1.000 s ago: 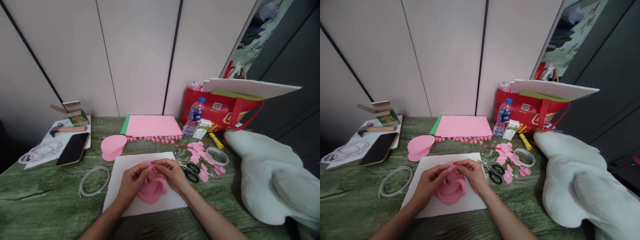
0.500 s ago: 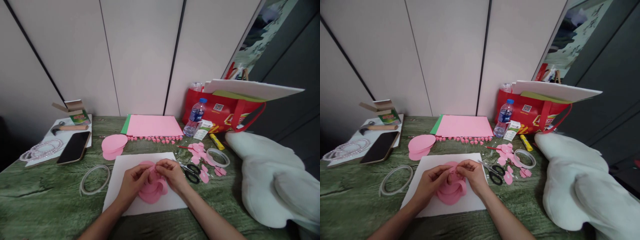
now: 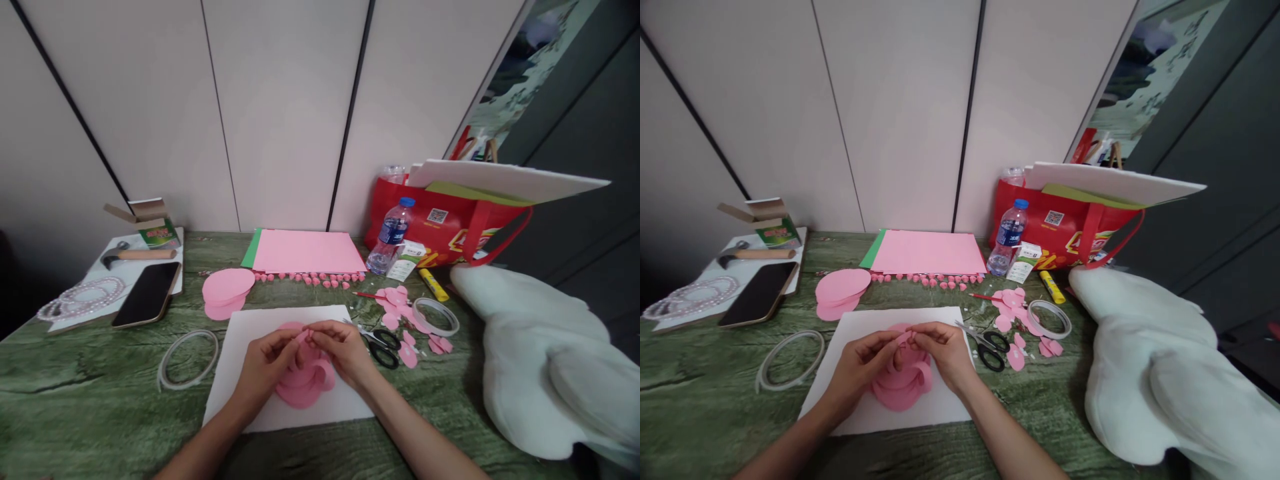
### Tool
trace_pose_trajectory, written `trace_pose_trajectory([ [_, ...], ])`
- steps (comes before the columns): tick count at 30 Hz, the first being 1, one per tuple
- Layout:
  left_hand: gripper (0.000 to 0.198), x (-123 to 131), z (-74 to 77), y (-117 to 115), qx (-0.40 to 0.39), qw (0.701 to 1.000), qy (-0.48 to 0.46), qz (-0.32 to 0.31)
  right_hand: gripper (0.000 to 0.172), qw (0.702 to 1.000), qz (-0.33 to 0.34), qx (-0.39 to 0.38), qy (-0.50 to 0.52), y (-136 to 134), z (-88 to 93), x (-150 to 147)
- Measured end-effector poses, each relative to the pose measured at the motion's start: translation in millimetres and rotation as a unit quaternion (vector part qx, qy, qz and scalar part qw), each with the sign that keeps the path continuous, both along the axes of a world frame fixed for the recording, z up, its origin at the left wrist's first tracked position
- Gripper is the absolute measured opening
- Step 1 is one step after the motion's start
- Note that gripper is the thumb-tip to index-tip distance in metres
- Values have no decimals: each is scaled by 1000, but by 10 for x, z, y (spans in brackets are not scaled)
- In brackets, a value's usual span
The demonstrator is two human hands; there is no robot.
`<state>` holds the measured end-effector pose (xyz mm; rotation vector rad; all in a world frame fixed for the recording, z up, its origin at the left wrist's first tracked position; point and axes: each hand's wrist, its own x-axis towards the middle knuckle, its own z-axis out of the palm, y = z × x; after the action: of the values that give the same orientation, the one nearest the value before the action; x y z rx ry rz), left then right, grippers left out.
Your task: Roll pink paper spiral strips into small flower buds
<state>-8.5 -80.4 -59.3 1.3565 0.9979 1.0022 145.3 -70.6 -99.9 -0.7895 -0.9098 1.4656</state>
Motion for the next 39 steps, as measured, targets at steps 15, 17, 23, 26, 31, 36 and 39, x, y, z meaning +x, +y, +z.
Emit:
trace_pose_trajectory([
  [15, 23, 3, -4, -1, 13, 1000, 6, 22, 12, 999, -42, 4, -26, 3, -7, -7],
  [17, 23, -1, -6, 8, 13, 1000, 1, 25, 12, 999, -40, 9, -31, 0, 12, -11],
  [23, 25, 4, 11, 7, 13, 1000, -3, 12, 14, 999, -14, 23, -26, -8, 40, -16],
  [26, 24, 8, 15, 6, 19, 1000, -2, 15, 13, 999, -21, 21, -29, -3, 18, -16],
  [31, 23, 7, -1, 5, 14, 1000, 7, 23, 13, 999, -40, 21, -31, 3, -1, -10],
  [36, 24, 10, 2, -11, 18, 1000, 16, 8, 11, 998, -52, 16, -34, 4, -9, -4],
  [39, 24, 8, -1, -9, 18, 1000, 13, 4, 12, 998, -60, 16, -32, 1, -8, -5],
])
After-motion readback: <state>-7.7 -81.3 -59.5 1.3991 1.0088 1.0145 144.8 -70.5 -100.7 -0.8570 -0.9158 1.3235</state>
